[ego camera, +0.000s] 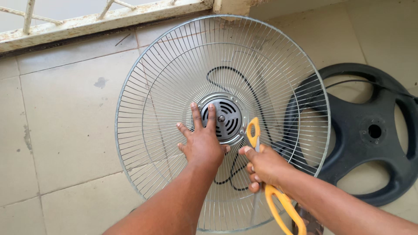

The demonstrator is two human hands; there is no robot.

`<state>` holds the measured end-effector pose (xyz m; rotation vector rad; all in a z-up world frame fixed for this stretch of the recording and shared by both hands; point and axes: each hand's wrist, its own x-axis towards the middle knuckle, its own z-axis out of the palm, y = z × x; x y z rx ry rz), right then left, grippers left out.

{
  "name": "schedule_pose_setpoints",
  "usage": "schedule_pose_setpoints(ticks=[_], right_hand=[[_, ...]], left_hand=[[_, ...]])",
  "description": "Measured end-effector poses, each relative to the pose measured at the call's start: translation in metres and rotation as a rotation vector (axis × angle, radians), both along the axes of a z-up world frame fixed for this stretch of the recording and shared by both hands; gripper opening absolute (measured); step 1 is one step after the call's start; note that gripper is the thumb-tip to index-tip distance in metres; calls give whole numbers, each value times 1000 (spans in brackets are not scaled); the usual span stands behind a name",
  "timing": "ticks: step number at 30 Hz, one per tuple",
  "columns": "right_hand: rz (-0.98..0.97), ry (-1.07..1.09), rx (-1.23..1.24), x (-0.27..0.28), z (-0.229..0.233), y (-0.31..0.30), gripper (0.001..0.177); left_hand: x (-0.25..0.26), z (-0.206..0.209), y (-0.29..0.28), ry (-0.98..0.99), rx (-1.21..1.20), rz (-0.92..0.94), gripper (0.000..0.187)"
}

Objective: The person assembles a standing fan by attaching the front grill to the motor housing, then connecting the motor assembly to the stand pole, and finally securing the pole to the base using screws.

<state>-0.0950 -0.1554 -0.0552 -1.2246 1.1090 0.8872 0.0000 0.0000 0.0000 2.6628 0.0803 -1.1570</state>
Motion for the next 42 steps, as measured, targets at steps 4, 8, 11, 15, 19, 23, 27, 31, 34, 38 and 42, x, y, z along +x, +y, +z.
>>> schedule_pose_setpoints(ticks=[4, 8, 11, 15, 19, 23, 27, 31, 34, 38, 42], right_hand=[[-314, 10, 97, 10, 21, 20, 30], [-637, -31, 145, 23, 31, 38, 24], [-608, -79, 36, 35, 35, 49, 25], [-163, -26, -269, 38, 45, 57, 28], [116, -69, -432, 39, 54, 37, 31], [211, -99, -469, 59, 61, 10, 31], [170, -107, -429, 66, 66, 0, 30], [146, -107, -344, 51, 62, 6, 28], [53, -99, -253, 40, 53, 10, 27], [53, -65, -310, 28, 49, 17, 30], [103, -74, -360, 31, 54, 21, 31]], left_hand=[[1, -2, 1, -8, -6, 3, 124], [0, -3, 3, 0, -2, 1, 124], [1, -5, 2, -15, 2, -10, 123], [0, -4, 2, -2, 6, -27, 127], [1, -2, 3, 1, 8, -35, 126], [1, 1, 4, 3, 8, -35, 127], [3, 1, 4, 11, 18, -50, 127], [2, 3, 4, -3, 19, -55, 126], [2, 1, 4, -8, 20, -54, 126], [1, 1, 6, 2, 29, -61, 126], [2, 1, 6, -3, 30, -60, 126]])
